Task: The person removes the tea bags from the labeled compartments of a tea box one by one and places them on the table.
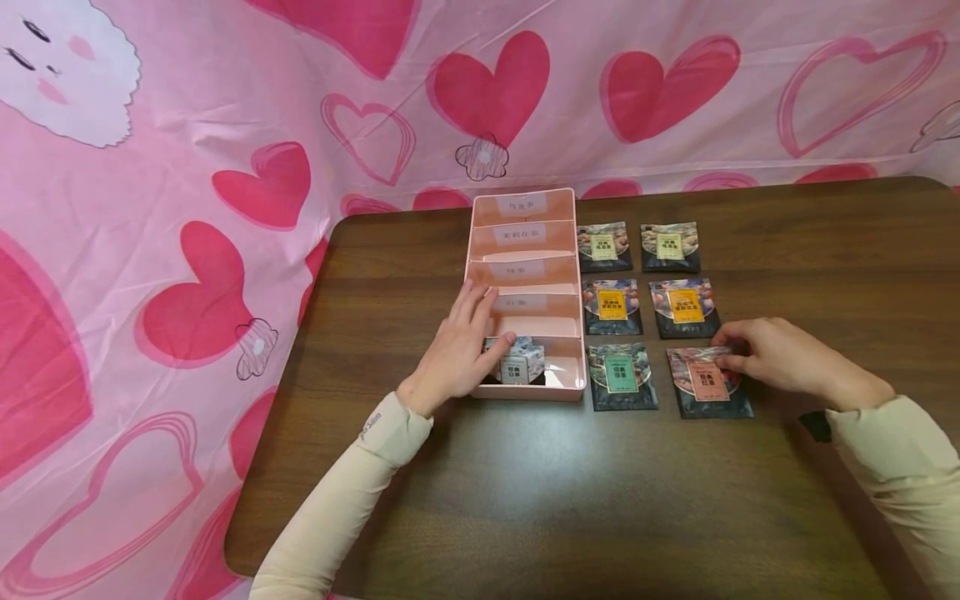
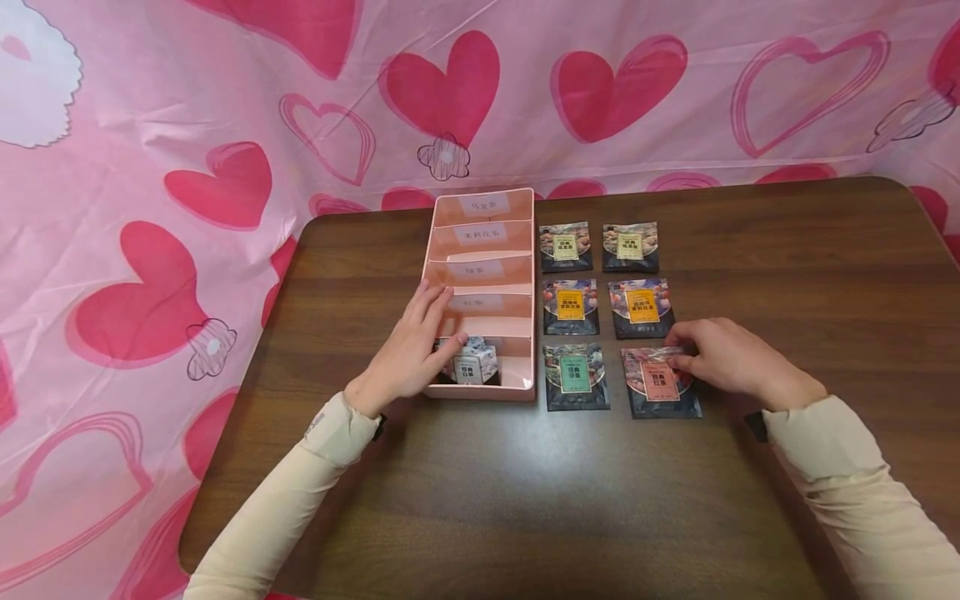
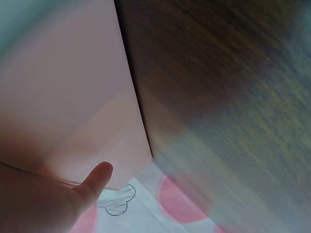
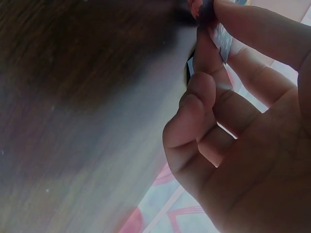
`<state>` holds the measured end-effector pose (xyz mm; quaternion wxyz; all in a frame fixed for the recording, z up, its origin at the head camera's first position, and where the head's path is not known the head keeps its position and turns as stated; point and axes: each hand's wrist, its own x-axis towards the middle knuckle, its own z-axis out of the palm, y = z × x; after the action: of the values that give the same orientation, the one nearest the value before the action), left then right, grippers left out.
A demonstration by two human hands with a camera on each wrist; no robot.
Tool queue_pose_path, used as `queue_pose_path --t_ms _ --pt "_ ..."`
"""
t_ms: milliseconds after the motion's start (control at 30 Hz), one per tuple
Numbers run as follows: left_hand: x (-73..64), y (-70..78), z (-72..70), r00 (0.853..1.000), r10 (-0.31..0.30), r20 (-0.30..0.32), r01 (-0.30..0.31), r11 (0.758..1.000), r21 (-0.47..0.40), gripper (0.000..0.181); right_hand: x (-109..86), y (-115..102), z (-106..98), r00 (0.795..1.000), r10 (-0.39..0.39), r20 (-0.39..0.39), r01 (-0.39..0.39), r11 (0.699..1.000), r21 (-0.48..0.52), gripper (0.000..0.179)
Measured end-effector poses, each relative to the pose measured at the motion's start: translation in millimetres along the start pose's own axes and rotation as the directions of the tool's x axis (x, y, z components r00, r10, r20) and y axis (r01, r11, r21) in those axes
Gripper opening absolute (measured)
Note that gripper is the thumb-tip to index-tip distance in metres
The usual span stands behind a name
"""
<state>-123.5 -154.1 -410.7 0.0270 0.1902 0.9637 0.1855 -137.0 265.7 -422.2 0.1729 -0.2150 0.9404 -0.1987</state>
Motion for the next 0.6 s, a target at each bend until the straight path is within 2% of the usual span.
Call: queue_pose_path --t_ms 600 --pt "0.3 -0.3 -0.4 1.000 -0.003 0.017 0.004 1.000 -0.021 0.076 3.5 -0.3 -0.5 0.999 0.023 0.027 -0.022 0.999 -0.024 0.011"
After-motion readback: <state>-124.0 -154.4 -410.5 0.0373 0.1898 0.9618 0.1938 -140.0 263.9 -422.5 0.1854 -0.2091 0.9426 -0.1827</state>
